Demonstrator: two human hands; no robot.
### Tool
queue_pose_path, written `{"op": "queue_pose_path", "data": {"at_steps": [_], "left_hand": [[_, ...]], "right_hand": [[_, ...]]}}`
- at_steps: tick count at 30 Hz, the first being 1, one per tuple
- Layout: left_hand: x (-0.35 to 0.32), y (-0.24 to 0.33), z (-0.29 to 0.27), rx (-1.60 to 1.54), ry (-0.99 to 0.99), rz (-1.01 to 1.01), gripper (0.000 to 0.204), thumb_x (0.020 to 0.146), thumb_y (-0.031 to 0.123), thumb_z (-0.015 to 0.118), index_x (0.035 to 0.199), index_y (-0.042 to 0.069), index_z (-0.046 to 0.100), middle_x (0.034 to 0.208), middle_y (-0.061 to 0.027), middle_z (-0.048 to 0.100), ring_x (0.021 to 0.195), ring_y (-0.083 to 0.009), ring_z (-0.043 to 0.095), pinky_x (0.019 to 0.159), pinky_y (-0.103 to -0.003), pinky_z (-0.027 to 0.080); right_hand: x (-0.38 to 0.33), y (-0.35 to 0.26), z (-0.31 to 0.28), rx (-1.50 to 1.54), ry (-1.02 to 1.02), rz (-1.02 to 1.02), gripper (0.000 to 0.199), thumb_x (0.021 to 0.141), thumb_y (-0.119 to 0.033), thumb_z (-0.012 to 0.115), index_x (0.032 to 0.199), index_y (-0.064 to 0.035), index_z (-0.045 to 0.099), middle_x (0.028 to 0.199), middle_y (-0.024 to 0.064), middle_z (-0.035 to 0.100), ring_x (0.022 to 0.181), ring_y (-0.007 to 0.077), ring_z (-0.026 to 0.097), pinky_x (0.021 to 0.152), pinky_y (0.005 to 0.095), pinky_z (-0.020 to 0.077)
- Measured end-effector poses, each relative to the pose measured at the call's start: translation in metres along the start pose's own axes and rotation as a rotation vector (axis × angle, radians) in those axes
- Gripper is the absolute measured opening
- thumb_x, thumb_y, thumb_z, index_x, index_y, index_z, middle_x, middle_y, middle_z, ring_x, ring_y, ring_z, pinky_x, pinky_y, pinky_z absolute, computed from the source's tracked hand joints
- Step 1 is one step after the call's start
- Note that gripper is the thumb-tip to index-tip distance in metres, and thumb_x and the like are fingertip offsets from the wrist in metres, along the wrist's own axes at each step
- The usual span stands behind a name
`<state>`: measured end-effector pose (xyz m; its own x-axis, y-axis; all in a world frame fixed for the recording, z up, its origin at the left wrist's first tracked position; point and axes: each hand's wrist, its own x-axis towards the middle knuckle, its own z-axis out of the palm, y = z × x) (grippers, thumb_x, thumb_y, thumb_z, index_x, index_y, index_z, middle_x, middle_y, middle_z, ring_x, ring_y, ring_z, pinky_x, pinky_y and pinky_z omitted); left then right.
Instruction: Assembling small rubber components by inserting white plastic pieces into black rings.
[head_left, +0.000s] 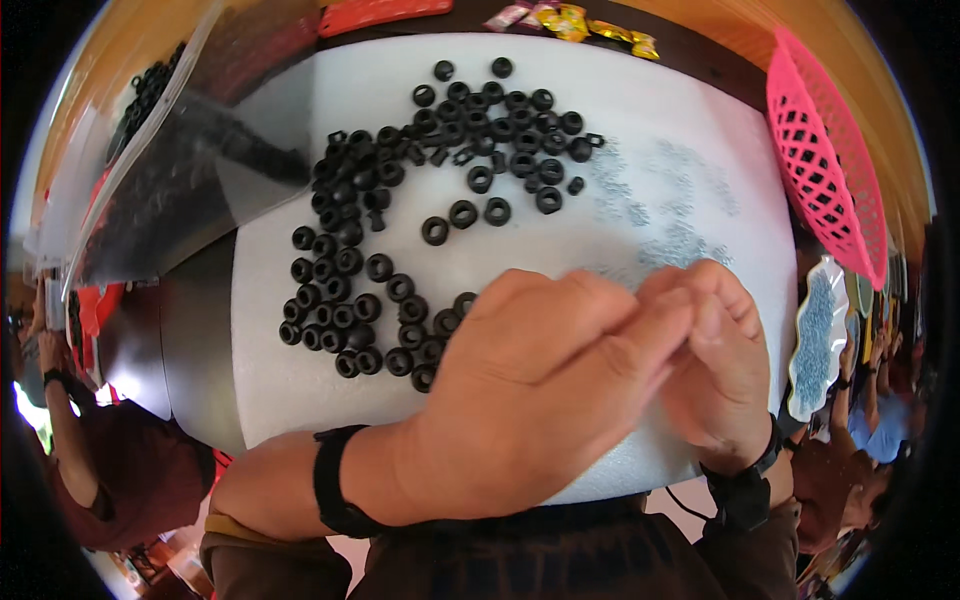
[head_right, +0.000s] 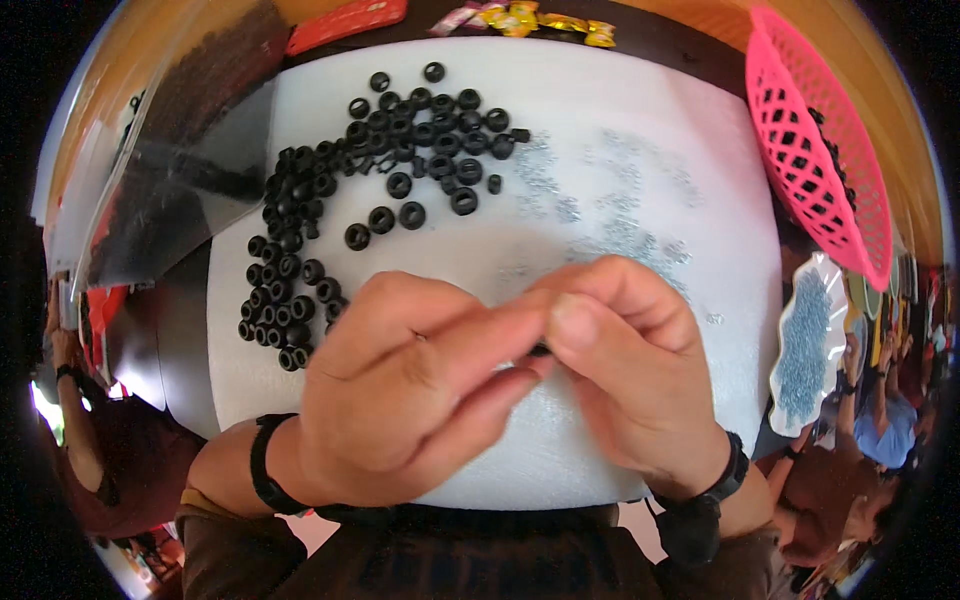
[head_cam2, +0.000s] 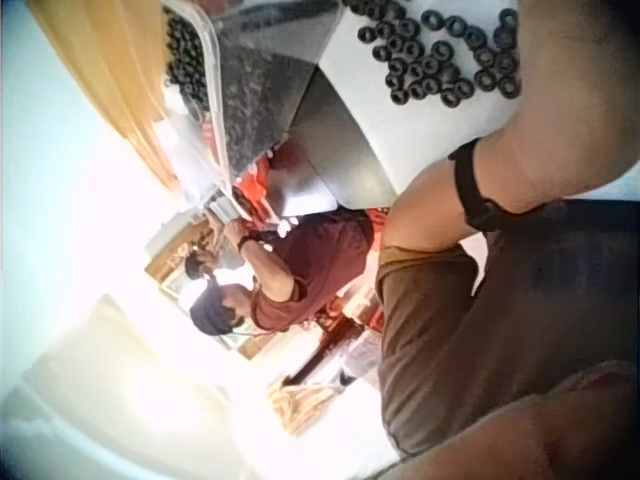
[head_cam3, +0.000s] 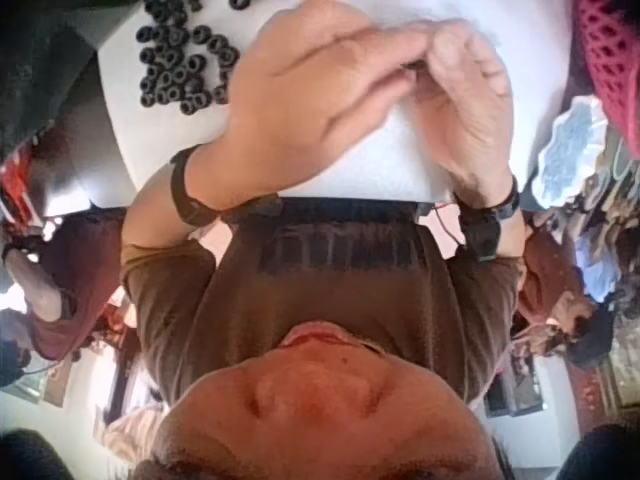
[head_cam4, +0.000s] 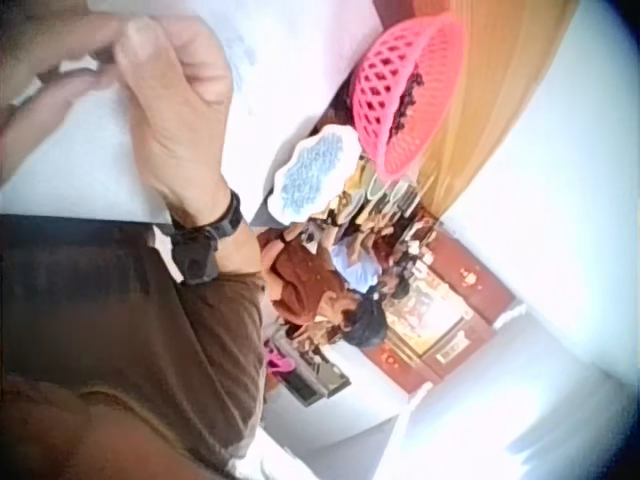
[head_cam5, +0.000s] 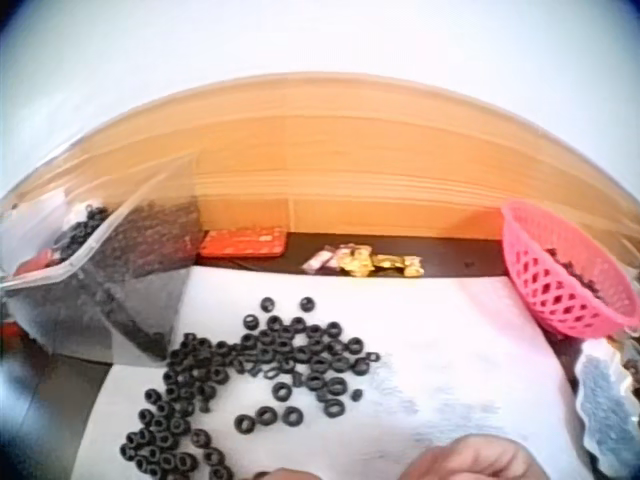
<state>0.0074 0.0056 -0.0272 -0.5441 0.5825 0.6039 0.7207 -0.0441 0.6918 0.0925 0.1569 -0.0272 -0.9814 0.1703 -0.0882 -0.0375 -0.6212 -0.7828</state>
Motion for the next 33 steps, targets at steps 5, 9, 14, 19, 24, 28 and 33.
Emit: {"op": "queue_pose_path", "data": {"at_steps": [5, 9, 14, 19, 24, 28, 33], "left_hand": [[-0.005, -0.006, -0.002, -0.007, 0.036, 0.058, 0.045, 0.06, -0.008, 0.075, 0.103, 0.003, 0.069, 0.082, -0.0015, 0.059, 0.068, -0.0138, 0.056, 0.053, -0.025, 0.037], [-0.006, -0.011, 0.005, 0.003, 0.09, 0.078, 0.045, 0.059, -0.008, 0.075, 0.102, 0.004, 0.069, 0.075, 0.001, 0.057, 0.064, -0.0135, 0.054, 0.055, -0.026, 0.037], [0.005, -0.003, -0.012, 0.055, -0.058, -0.007, 0.034, 0.066, 0.0, 0.073, 0.099, 0.006, 0.068, 0.071, -0.0007, 0.056, 0.062, -0.0158, 0.054, 0.06, -0.029, 0.039], [0.029, -0.02, -0.065, 0.445, -0.279, -0.057, 0.011, 0.075, 0.008, 0.067, 0.085, 0.006, 0.064, 0.073, -0.006, 0.058, 0.066, -0.0261, 0.055, 0.069, -0.035, 0.041], [0.024, -0.03, -0.098, 0.749, -0.291, -0.254, 0.007, 0.08, 0.004, 0.059, 0.085, 0.003, 0.064, 0.076, -0.0085, 0.058, 0.075, -0.0285, 0.054, 0.078, -0.035, 0.04], [0.012, -0.036, -0.102, 0.845, -0.306, -0.235, 0.009, 0.078, 0.003, 0.06, 0.086, 0.004, 0.065, 0.08, -0.0087, 0.059, 0.081, -0.0281, 0.054, 0.08, -0.034, 0.039], [0.013, -0.04, -0.096, 0.891, -0.381, -0.22, 0.014, 0.074, 0.004, 0.064, 0.089, 0.006, 0.065, 0.085, -0.0082, 0.058, 0.085, -0.027, 0.055, 0.082, -0.035, 0.037]], "right_hand": [[-0.002, 0.005, 0.002, -0.101, 0.011, 0.007, 0.025, 0.087, -0.022, 0.068, 0.098, -0.0029, 0.056, 0.102, 0.0127, 0.061, 0.087, 0.017, 0.057, 0.082, 0.0324, 0.0454], [0.0, 0.003, 0.003, -0.162, -0.029, 0.011, 0.026, 0.086, -0.023, 0.069, 0.096, -0.0035, 0.055, 0.098, 0.0113, 0.06, 0.088, 0.0166, 0.056, 0.082, 0.0311, 0.0445], [-0.001, 0.004, 0.005, -0.202, 0.045, -0.03, 0.026, 0.087, -0.023, 0.068, 0.097, -0.0031, 0.055, 0.09, 0.0118, 0.062, 0.08, 0.0171, 0.059, 0.074, 0.0299, 0.0477], [0.004, 0.003, 0.002, -0.137, 0.036, -0.008, 0.027, 0.089, -0.022, 0.065, 0.101, -0.0012, 0.053, 0.073, 0.0127, 0.062, 0.058, 0.0182, 0.059, 0.053, 0.0288, 0.0502], [0.004, 0.002, -0.002, -0.156, 0.026, -0.022, 0.025, 0.089, -0.018, 0.064, 0.104, -0.0006, 0.054, 0.078, 0.0129, 0.063, 0.063, 0.0178, 0.06, 0.057, 0.0289, 0.0507], [0.006, 0.003, 0.001, -0.142, 0.011, 0.004, 0.027, 0.089, -0.015, 0.064, 0.109, 0.0004, 0.055, 0.081, 0.0127, 0.063, 0.067, 0.0172, 0.06, 0.062, 0.0294, 0.0507], [0.006, 0.001, -0.002, -0.124, 0.024, 0.022, 0.028, 0.089, -0.015, 0.064, 0.11, 0.0008, 0.056, 0.082, 0.0123, 0.063, 0.068, 0.0165, 0.06, 0.063, 0.0298, 0.0503]]}}
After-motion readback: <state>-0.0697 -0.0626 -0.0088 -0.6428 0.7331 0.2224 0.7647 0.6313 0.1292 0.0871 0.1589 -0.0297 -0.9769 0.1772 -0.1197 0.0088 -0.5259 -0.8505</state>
